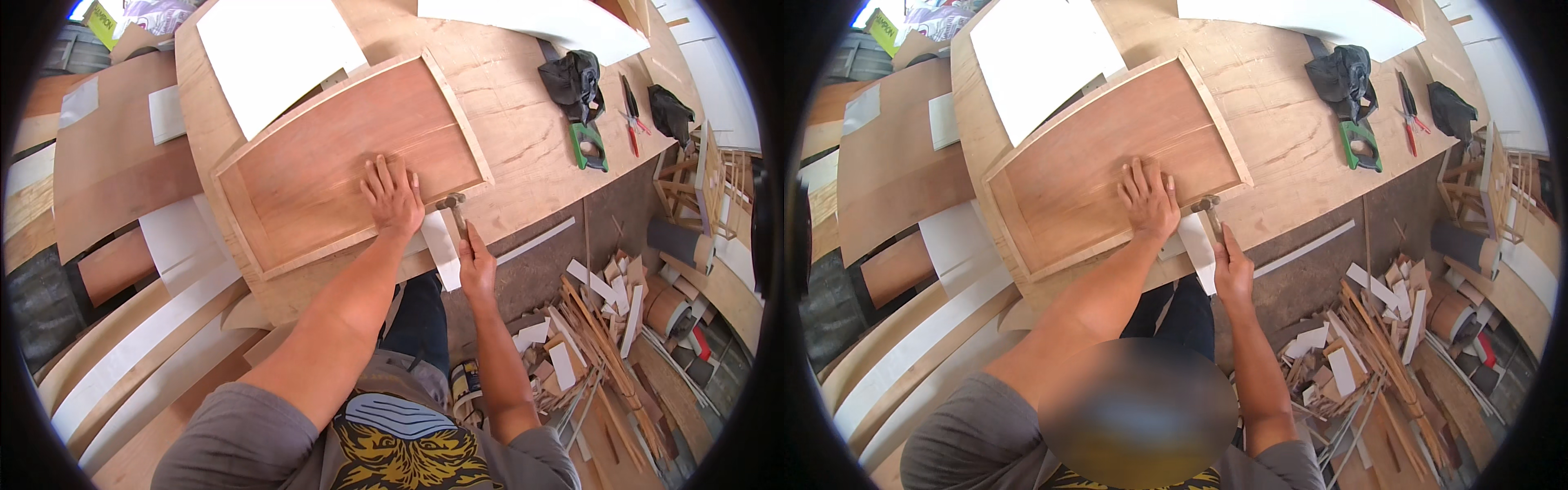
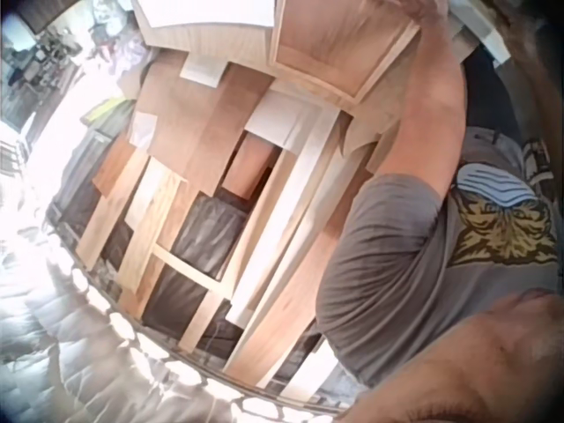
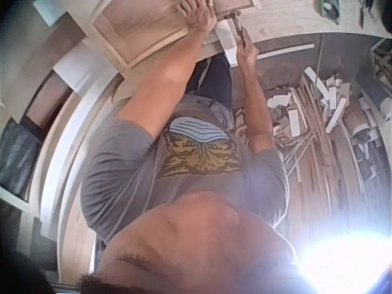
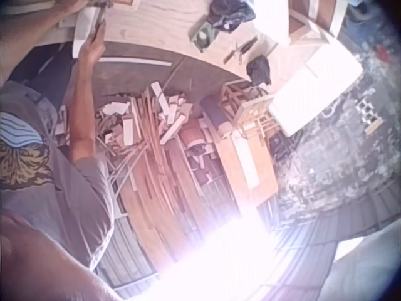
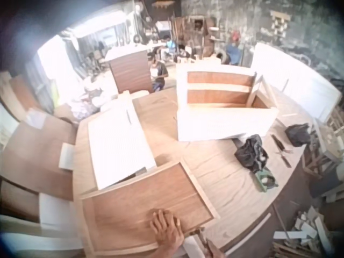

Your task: The person aligns a wooden panel within a frame on a workbench and uses a hammer to tap it into place.

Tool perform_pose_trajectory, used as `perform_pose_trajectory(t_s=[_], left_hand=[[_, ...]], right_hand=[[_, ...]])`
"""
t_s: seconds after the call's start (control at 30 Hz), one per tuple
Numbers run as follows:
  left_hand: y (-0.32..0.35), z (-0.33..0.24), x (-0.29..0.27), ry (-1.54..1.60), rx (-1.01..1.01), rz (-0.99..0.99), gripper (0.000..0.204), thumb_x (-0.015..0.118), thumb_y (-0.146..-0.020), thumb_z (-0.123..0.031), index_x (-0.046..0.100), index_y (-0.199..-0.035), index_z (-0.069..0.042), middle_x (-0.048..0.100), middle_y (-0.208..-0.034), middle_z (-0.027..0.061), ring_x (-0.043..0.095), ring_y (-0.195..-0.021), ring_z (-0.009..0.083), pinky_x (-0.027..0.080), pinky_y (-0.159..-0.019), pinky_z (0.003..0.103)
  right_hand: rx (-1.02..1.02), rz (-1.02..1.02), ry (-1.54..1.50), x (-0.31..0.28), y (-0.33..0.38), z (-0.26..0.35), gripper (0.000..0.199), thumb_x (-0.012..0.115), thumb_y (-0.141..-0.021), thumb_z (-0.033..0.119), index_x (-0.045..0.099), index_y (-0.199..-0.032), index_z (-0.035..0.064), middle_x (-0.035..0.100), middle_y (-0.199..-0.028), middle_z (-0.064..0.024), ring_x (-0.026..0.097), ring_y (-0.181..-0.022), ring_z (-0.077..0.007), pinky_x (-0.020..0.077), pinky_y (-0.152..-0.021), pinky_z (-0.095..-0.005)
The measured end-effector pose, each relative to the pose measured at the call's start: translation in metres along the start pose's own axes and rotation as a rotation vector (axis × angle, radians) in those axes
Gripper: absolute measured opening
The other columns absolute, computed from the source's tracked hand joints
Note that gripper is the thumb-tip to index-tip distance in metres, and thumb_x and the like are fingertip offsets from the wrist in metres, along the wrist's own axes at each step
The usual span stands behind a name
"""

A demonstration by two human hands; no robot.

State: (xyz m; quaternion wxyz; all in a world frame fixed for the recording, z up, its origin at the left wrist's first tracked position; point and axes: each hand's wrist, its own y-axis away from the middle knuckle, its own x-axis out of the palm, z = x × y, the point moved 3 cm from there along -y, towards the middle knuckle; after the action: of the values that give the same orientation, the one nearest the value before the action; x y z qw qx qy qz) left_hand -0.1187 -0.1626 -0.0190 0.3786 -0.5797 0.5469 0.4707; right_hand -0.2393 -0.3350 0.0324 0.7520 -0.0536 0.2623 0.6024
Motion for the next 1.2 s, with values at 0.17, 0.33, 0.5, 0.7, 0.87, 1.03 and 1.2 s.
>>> perform_pose_trajectory(t_s=[0.17,0.33,0.5,0.7,0.87,1.03,1.2], left_hand=[[0.000,0.001,0.004,0.023,-0.024,0.041,0.060,0.051,-0.107,-0.039,0.036,-0.162,-0.018,0.019,-0.174,0.0205,0.012,-0.161,0.0454,0.014,-0.127,0.066],[0.001,0.001,0.003,-0.012,-0.009,0.046,0.057,0.048,-0.108,-0.039,0.036,-0.159,-0.016,0.023,-0.171,0.0219,0.015,-0.160,0.0467,0.016,-0.126,0.066],[0.001,0.002,0.006,0.004,-0.010,0.031,0.057,0.048,-0.108,-0.039,0.036,-0.159,-0.016,0.022,-0.171,0.0222,0.014,-0.160,0.0468,0.015,-0.126,0.066],[0.003,0.000,0.003,0.009,0.008,-0.011,0.057,0.050,-0.108,-0.036,0.037,-0.159,-0.016,0.023,-0.171,0.0228,0.015,-0.159,0.0476,0.015,-0.125,0.066],[0.001,0.002,0.004,0.003,0.007,-0.011,0.058,0.051,-0.107,-0.035,0.036,-0.159,-0.016,0.023,-0.171,0.0234,0.015,-0.159,0.0474,0.016,-0.125,0.066],[0.001,0.001,0.006,-0.003,0.003,0.027,0.058,0.050,-0.107,-0.037,0.036,-0.160,-0.016,0.023,-0.171,0.0226,0.015,-0.159,0.0470,0.015,-0.125,0.066],[0.001,0.002,0.004,-0.006,-0.009,0.043,0.058,0.049,-0.108,-0.038,0.036,-0.160,-0.015,0.022,-0.172,0.0217,0.014,-0.160,0.0465,0.015,-0.125,0.066]], right_hand=[[-0.006,-0.040,0.051,0.001,-0.001,0.016,0.041,0.062,-0.107,0.015,0.061,-0.147,0.0036,0.070,-0.126,-0.0307,0.070,-0.119,-0.0439,0.0554,-0.097,-0.0414],[-0.013,-0.057,0.047,0.000,0.003,0.018,0.043,0.061,-0.107,0.011,0.059,-0.149,0.0018,0.071,-0.125,-0.0312,0.073,-0.112,-0.0435,0.0572,-0.090,-0.0422],[-0.109,-0.142,0.094,0.001,0.007,0.011,0.044,0.061,-0.107,0.010,0.057,-0.149,-0.0011,0.073,-0.119,-0.0309,0.075,-0.105,-0.0413,0.0575,-0.087,-0.0431],[-0.055,-0.115,0.018,0.005,0.006,0.001,0.044,0.063,-0.106,0.012,0.061,-0.149,0.0079,0.073,-0.106,-0.0317,0.074,-0.095,-0.0448,0.0570,-0.081,-0.0473],[-0.087,-0.063,0.218,0.005,0.006,0.009,0.043,0.065,-0.104,0.011,0.063,-0.147,0.0079,0.073,-0.100,-0.0289,0.072,-0.086,-0.0451,0.0566,-0.076,-0.0476],[-0.164,-0.157,0.237,0.003,0.008,0.010,0.044,0.067,-0.103,0.012,0.064,-0.147,0.0078,0.074,-0.096,-0.0262,0.073,-0.084,-0.0420,0.0565,-0.075,-0.0497],[-0.262,-0.178,0.152,0.002,0.003,0.011,0.046,0.065,-0.105,0.016,0.060,-0.151,0.0104,0.074,-0.098,-0.0219,0.071,-0.081,-0.0426,0.0565,-0.070,-0.0486]])
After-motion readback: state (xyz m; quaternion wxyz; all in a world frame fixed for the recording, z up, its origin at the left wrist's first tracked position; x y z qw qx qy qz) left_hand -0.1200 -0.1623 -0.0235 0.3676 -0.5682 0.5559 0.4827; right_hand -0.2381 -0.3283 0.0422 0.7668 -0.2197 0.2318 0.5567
